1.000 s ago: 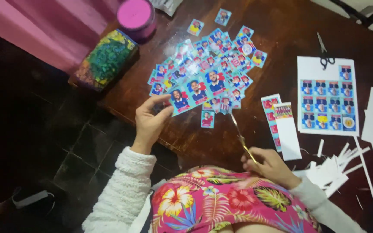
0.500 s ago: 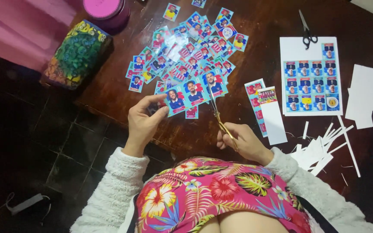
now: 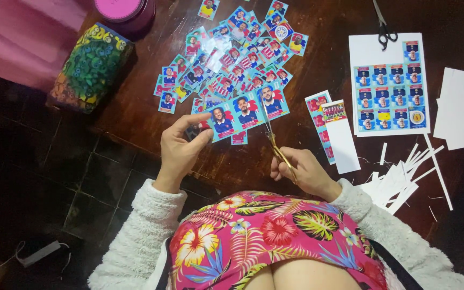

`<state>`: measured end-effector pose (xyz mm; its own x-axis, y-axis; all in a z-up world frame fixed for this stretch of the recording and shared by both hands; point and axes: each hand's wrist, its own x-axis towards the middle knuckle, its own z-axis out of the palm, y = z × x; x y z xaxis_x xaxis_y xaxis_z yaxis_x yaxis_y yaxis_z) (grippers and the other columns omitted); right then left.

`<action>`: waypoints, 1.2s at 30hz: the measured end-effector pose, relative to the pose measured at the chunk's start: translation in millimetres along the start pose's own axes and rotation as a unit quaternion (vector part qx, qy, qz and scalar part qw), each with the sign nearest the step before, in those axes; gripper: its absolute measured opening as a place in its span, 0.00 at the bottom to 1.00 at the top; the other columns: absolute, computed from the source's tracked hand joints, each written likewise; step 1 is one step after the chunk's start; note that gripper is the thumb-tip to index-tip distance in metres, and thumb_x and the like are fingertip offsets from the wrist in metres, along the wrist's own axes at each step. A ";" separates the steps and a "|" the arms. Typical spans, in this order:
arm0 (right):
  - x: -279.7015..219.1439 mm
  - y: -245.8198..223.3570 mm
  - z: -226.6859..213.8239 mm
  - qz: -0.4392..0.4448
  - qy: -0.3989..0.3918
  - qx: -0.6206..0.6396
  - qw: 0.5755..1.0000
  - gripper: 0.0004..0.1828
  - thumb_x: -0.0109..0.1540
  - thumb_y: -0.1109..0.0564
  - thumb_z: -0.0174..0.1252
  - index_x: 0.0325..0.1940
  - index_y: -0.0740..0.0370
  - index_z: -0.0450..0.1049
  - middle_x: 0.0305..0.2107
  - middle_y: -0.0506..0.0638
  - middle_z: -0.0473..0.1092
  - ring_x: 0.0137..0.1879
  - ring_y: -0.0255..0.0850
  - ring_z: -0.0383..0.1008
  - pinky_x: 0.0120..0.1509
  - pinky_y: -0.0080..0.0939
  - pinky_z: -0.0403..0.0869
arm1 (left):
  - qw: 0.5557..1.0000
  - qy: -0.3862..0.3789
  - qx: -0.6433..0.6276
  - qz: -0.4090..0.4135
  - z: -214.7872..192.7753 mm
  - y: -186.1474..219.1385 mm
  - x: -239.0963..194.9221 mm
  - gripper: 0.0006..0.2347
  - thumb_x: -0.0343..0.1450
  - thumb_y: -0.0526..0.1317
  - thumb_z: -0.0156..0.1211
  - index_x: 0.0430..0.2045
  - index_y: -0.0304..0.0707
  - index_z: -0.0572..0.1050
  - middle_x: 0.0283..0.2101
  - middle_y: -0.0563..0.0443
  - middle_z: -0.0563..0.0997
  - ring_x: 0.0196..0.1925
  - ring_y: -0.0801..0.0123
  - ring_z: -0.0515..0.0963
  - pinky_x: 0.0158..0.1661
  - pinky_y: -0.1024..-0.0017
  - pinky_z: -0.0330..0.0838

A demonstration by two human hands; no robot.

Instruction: Cutting out soccer-themed stickers or cards from printed sheets using scissors.

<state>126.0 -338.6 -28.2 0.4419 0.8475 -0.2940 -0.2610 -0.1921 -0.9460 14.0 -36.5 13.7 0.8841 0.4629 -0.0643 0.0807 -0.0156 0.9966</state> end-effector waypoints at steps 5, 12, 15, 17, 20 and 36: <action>1.6 -1.1 -0.2 -0.007 0.001 -0.007 1.000 0.27 0.65 0.38 0.58 0.40 0.68 0.73 0.31 0.52 0.76 0.38 0.37 0.78 0.45 0.37 0.77 | 1.000 -0.011 -0.004 0.015 0.0 2.6 2.4 0.13 0.69 0.29 0.68 0.47 0.33 0.80 0.41 0.57 0.83 0.41 0.83 0.79 0.43 0.82 0.75; 2.6 -5.8 -0.9 -0.010 0.005 -0.030 0.999 0.28 0.64 0.35 0.58 0.40 0.66 0.73 0.30 0.51 0.77 0.37 0.36 0.79 0.43 0.37 0.77 | 0.999 -0.015 0.002 0.033 0.4 5.6 2.8 0.13 0.69 0.29 0.68 0.47 0.33 0.80 0.43 0.55 0.84 0.42 0.82 0.80 0.44 0.81 0.75; 3.4 -4.1 -1.0 -0.007 0.006 -0.022 1.000 0.27 0.64 0.36 0.58 0.40 0.66 0.73 0.30 0.51 0.76 0.38 0.36 0.79 0.43 0.37 0.77 | 0.999 -0.015 -0.009 0.028 0.8 3.0 2.6 0.13 0.69 0.28 0.68 0.48 0.33 0.80 0.43 0.55 0.84 0.42 0.82 0.80 0.45 0.81 0.76; 3.2 -1.2 -1.0 0.003 0.015 -0.019 1.000 0.25 0.65 0.39 0.59 0.40 0.67 0.73 0.30 0.51 0.77 0.37 0.36 0.78 0.43 0.37 0.77 | 1.000 -0.007 0.016 0.023 0.7 -0.4 1.6 0.13 0.69 0.28 0.68 0.47 0.32 0.80 0.41 0.54 0.83 0.41 0.82 0.79 0.44 0.80 0.75; 3.0 1.3 -0.7 -0.003 0.012 -0.013 1.000 0.22 0.65 0.42 0.58 0.40 0.66 0.73 0.29 0.51 0.76 0.37 0.35 0.79 0.42 0.36 0.78 | 1.000 -0.006 0.005 0.029 0.9 0.4 1.8 0.13 0.69 0.28 0.68 0.47 0.32 0.80 0.43 0.55 0.84 0.42 0.82 0.80 0.45 0.80 0.76; 11.0 22.7 6.2 0.061 0.061 0.050 0.995 0.13 0.66 0.53 0.59 0.36 0.66 0.73 0.25 0.48 0.74 0.31 0.32 0.75 0.35 0.33 0.75 | 1.000 0.002 0.011 0.002 -2.3 -14.9 7.8 0.13 0.69 0.28 0.68 0.47 0.33 0.80 0.41 0.55 0.83 0.40 0.82 0.80 0.43 0.81 0.76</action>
<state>119.6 -330.6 -52.0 0.5002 0.7535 -0.4266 -0.4015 -0.2346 -0.8853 18.7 -30.6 -1.5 0.8821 0.4672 -0.0610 0.0884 -0.0371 0.9954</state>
